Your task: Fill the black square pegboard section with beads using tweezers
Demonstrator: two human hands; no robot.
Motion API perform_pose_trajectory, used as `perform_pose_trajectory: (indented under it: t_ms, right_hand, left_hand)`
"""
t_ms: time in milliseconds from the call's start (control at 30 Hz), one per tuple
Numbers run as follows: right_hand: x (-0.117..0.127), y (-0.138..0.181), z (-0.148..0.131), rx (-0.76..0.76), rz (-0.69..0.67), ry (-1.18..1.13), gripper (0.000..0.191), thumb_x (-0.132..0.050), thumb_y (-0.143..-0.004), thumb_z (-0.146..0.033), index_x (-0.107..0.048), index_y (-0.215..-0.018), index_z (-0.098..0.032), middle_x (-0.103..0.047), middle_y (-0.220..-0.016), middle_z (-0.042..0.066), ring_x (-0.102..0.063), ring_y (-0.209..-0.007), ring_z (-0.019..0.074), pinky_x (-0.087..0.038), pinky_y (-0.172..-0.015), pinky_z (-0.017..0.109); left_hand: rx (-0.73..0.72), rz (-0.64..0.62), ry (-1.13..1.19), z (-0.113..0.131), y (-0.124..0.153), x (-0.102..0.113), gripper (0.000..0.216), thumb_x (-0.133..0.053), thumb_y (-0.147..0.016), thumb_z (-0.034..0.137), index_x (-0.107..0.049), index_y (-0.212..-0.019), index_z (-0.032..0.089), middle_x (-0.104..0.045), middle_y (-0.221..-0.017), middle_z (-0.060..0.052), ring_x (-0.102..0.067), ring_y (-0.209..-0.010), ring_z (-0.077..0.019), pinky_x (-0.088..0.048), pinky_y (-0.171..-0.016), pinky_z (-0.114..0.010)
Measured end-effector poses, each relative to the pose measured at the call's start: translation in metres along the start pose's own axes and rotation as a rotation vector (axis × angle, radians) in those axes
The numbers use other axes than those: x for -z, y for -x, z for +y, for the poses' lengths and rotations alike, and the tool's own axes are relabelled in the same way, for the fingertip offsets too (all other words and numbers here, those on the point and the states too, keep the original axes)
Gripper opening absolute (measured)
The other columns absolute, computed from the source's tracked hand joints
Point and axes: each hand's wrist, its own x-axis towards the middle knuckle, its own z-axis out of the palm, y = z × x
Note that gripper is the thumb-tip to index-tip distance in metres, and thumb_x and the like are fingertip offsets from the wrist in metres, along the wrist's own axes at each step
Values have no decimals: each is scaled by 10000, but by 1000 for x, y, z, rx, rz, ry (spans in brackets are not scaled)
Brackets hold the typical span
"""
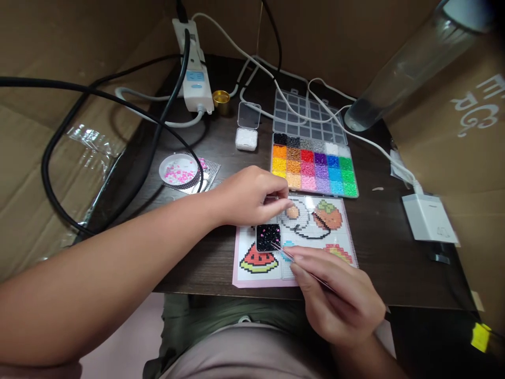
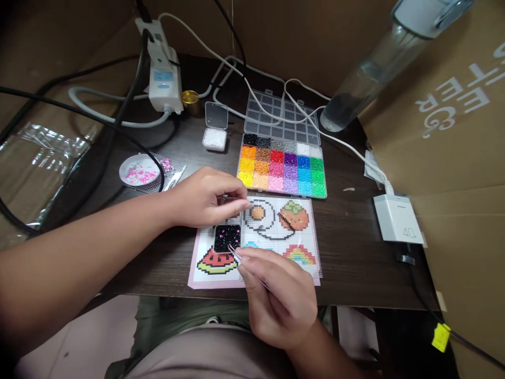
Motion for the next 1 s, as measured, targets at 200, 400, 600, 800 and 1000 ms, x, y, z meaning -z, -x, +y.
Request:
perform_pose_trajectory:
  t_ms: [200, 400, 600, 800, 1000]
  right_hand:
    - [-1, -3, 3, -48, -1, -22, 307, -666, -789, 42, -746, -1007, -158, -792, -931, 69, -773, -857, 196, -655, -753, 296]
    - [-1, -4, 2, -50, -22, -43, 287, -669, -788, 46, -750, -991, -140, -791, -933, 80, -768, -868, 185, -649, -767, 282]
    - [-1, -3, 1, -50, -39, -63, 294, -674, -786, 46, -743, -1000, -143, -792, -958, 76, -768, -880, 175, -646, -775, 267]
    - [-2, -3, 1, -50, -56, -62, 303, -676, -788, 42, -740, -1014, -150, -791, -968, 72, -767, -893, 176, -645, -785, 265]
    - [-2, -4, 1, -42, -84, -59, 286, -671, -797, 36, -736, -1009, -144, -789, -967, 76, -766, -899, 174, -646, -787, 265]
  left_hand:
    - [-11, 7, -4, -1, 0, -1, 164, -612, -862, 247, -702, -771, 144, -640, -614, 22, -515, -542, -72, -347, -550, -216]
    - [-14, 19, 0, 0, 0, -1, 169, -613, -861, 246, -703, -765, 140, -628, -598, 25, -506, -528, -71, -338, -540, -220]
    - [-6, 12, 1, 0, 0, -1, 168, -607, -862, 248, -700, -766, 148, -633, -608, 23, -510, -535, -75, -341, -546, -221]
    - [-13, 14, 3, 0, 0, -1, 158, -611, -857, 241, -698, -764, 147, -642, -616, 24, -515, -539, -72, -347, -551, -217]
    - [-11, 9, 0, 0, 0, -2, 163, -609, -864, 250, -700, -777, 146, -643, -622, 20, -509, -540, -75, -348, -554, -223]
